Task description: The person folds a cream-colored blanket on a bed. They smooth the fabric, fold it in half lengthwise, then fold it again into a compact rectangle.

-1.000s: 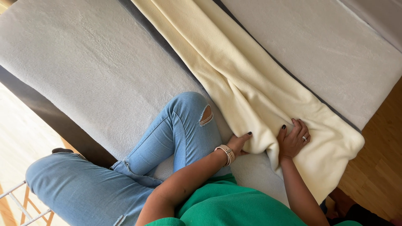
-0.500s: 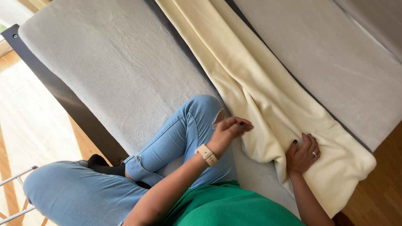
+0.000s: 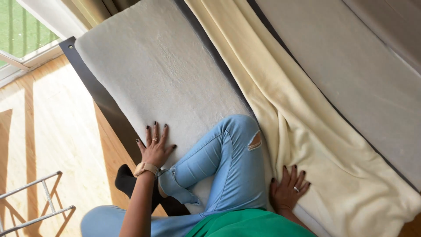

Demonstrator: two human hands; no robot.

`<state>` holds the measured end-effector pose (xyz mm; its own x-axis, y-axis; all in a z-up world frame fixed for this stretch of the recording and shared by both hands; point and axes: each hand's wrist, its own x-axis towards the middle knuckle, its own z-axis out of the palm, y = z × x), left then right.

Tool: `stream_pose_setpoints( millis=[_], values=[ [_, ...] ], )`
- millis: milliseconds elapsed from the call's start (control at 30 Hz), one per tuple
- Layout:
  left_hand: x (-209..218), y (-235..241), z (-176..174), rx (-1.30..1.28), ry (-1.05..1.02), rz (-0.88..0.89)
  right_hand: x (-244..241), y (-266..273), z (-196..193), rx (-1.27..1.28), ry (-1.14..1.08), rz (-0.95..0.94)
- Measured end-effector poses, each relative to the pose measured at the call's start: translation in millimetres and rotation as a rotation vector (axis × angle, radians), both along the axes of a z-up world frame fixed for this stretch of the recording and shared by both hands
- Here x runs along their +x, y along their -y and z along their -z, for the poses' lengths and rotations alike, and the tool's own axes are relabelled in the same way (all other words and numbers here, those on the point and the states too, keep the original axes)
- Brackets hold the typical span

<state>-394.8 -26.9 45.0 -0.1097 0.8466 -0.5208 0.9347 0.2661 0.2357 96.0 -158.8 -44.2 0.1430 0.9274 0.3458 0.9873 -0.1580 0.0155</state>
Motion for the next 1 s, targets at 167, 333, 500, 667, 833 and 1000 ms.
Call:
stream_pose_setpoints(
  millis=[167, 333, 500, 667, 833, 1000],
  values=[
    [-3, -6, 6, -0.057, 0.003, 0.073, 3, 1, 12, 0.013, -0.043, -0.068],
    [-3, -22, -25, -0.189, -0.027, 0.163, 5, 9, 15, -0.012, -0.083, -0.069],
    [-5, -59, -57, -0.385, -0.243, 0.33, 5, 5, 26, -0.13, -0.172, 0.021],
    [-42, -66, -27, -0.259, -0.311, 0.506, -5, 4, 13, -0.056, -0.135, 0.001],
    [-48, -69, -27, -0.304, -0.312, 0.527, -5, -1, 0, -0.068, -0.108, -0.018],
    [-51, -57, -22, -0.142, -0.273, 0.444, -11, -11, -5, 0.033, 0.023, -0.044]
  ],
)
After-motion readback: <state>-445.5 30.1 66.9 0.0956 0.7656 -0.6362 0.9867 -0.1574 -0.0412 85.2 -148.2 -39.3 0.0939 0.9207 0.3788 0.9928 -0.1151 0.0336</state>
